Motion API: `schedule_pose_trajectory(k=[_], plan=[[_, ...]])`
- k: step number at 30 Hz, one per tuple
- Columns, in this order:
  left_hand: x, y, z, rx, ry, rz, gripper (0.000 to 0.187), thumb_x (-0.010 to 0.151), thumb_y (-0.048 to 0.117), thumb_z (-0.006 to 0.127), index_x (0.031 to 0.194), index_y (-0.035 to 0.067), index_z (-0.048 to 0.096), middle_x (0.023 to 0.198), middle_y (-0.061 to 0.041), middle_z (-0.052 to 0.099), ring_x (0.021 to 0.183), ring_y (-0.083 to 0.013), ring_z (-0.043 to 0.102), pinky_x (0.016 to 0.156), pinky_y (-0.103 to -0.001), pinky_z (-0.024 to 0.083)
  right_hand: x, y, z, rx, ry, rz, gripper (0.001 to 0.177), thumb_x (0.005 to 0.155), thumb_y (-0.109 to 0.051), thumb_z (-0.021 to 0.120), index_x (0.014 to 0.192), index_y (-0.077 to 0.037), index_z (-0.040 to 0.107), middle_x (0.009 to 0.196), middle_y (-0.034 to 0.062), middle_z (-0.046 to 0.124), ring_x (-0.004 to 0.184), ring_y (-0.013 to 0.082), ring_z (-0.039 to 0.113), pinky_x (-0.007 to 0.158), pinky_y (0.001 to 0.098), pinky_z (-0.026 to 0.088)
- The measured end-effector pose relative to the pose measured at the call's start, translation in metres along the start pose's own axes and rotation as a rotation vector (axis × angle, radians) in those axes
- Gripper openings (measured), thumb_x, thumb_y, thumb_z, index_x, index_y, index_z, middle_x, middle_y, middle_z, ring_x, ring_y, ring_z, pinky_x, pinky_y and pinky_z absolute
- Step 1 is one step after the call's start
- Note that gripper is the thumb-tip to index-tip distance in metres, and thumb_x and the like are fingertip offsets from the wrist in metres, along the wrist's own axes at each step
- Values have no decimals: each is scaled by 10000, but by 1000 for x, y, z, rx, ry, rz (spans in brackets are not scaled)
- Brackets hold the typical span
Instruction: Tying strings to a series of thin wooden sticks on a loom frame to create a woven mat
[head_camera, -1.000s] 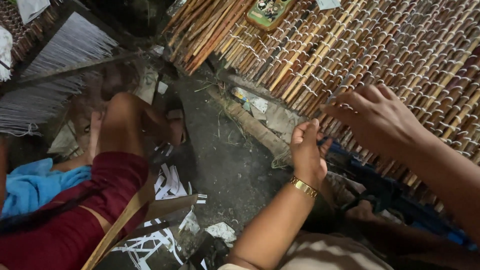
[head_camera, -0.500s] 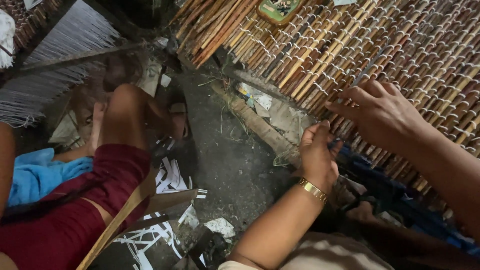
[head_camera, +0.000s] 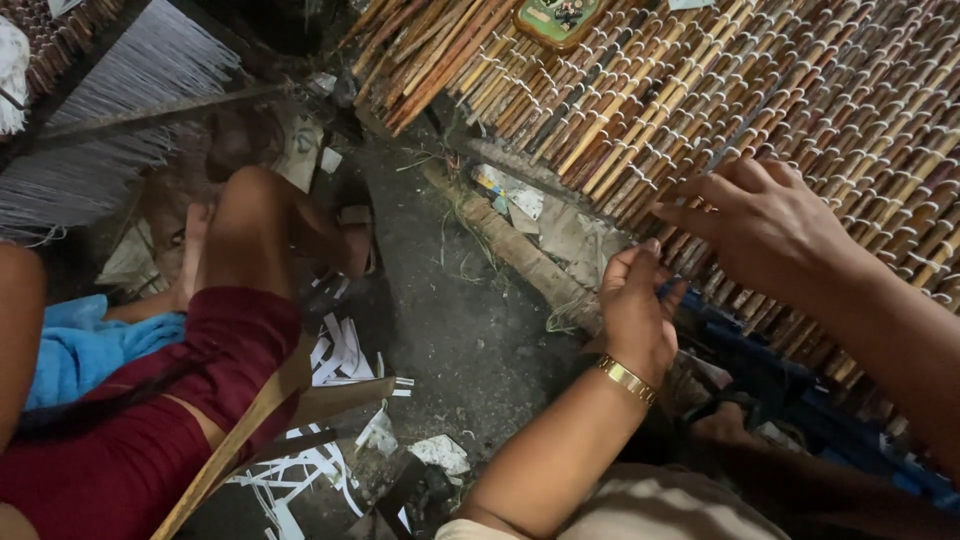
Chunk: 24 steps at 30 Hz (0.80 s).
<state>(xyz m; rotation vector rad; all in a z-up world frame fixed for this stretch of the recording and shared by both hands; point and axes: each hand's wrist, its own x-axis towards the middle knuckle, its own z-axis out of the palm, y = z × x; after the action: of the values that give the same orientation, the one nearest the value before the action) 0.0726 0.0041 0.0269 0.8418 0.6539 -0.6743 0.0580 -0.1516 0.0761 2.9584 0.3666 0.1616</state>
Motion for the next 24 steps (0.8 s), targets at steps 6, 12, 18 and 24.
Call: schedule_pose_trajectory(k=[6, 12, 18, 24], plan=[[2, -4, -2, -20, -1, -4, 83, 980, 213, 678, 985, 170, 606, 806, 6, 508, 806, -123, 530, 769, -333, 531, 3, 0, 1, -68, 16, -38, 556, 851, -150, 653, 1375, -335, 627, 1323, -53, 629, 1125, 240, 607, 925, 428, 541], [2, -4, 1, -26, 37, -12, 52, 972, 185, 673, 971, 172, 623, 796, 0, 529, 793, -138, 532, 715, -310, 518, -3, 4, 7, -77, -17, -24, 653, 839, -185, 645, 1454, -389, 563, 1379, -43, 603, 1174, 223, 584, 969, 405, 522], [3, -5, -1, -27, 15, -13, 46, 1002, 203, 669, 1005, 167, 641, 888, -11, 586, 834, -139, 560, 732, -315, 536, -2, 5, 9, -80, -23, -31, 675, 812, -143, 635, 1441, -379, 572, 1385, -44, 605, 1177, 223, 583, 958, 404, 516], [5, -7, -2, -27, 10, 1, 69, 995, 211, 676, 975, 180, 618, 835, -3, 561, 813, -121, 557, 703, -297, 540, 3, 3, 0, -71, 12, -54, 582, 838, -140, 646, 1382, -343, 621, 1346, -39, 627, 1158, 232, 595, 942, 410, 538]])
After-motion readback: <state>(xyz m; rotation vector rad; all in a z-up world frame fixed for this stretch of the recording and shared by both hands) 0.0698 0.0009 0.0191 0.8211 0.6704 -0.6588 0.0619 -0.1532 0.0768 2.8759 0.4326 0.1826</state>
